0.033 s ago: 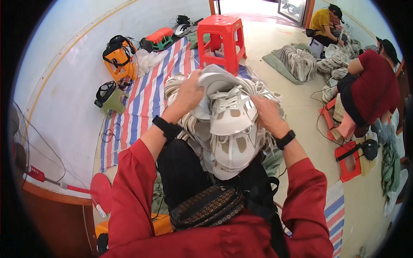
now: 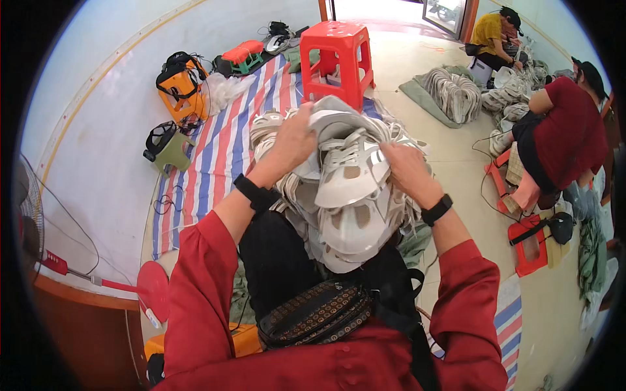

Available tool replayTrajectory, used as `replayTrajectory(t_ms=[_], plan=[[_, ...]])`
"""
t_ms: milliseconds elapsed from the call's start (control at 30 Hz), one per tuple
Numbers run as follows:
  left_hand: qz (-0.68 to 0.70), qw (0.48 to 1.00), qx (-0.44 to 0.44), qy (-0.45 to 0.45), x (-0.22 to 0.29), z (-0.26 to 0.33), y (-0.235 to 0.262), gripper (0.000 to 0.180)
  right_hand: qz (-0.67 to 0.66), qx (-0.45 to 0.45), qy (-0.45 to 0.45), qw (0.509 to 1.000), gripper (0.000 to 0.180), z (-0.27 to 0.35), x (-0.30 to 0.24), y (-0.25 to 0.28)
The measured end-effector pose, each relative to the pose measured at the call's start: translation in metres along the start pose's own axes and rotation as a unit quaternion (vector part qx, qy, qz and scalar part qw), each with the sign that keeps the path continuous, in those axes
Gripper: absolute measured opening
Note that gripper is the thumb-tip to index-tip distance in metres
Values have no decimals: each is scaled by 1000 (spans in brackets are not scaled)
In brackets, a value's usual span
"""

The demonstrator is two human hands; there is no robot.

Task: The recorder is lacing and organizing white athletic shoes in a manufacturing environment.

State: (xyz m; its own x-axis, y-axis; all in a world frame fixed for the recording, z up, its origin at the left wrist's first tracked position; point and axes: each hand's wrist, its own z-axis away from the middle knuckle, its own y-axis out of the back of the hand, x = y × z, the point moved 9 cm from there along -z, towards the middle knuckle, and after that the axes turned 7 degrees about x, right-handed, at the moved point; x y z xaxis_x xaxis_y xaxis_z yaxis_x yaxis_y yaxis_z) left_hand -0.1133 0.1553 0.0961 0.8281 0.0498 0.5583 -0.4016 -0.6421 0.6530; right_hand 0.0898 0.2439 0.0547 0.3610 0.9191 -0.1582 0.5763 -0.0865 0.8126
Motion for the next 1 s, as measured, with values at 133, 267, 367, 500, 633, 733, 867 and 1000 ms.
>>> replayTrajectory(t_ms=[133, 267, 367, 500, 633, 733, 867, 1000], plan=[[-23, 994, -103, -22, 42, -2, -11, 60, 100, 1, 116, 988, 8, -16, -39, 10], [29, 980, -196, 26, 47, 20, -13, 88, 133, -89, 28, 987, 6, -36, -27, -14], [42, 977, -208, 33, 45, 35, -18, 98, 127, -97, -16, 987, 8, -50, -18, -22], [-15, 987, -152, 44, 39, 43, -12, 100, 109, -86, 14, 990, 11, -50, -29, -27], [-100, 988, -112, -27, 59, 59, 1, 98, 114, -89, -35, 989, 12, -46, -24, -31], [-155, 980, -96, -79, 77, 73, -2, 91, 117, -87, -40, 988, 12, -48, -22, -32], [-132, 986, -38, -93, 69, 56, 9, 65, 93, -105, -55, 988, 14, -35, -26, -27], [-87, 988, 27, -127, 53, 27, 30, 32, 6, -15, -27, 1000, 25, 8, -48, 7]])
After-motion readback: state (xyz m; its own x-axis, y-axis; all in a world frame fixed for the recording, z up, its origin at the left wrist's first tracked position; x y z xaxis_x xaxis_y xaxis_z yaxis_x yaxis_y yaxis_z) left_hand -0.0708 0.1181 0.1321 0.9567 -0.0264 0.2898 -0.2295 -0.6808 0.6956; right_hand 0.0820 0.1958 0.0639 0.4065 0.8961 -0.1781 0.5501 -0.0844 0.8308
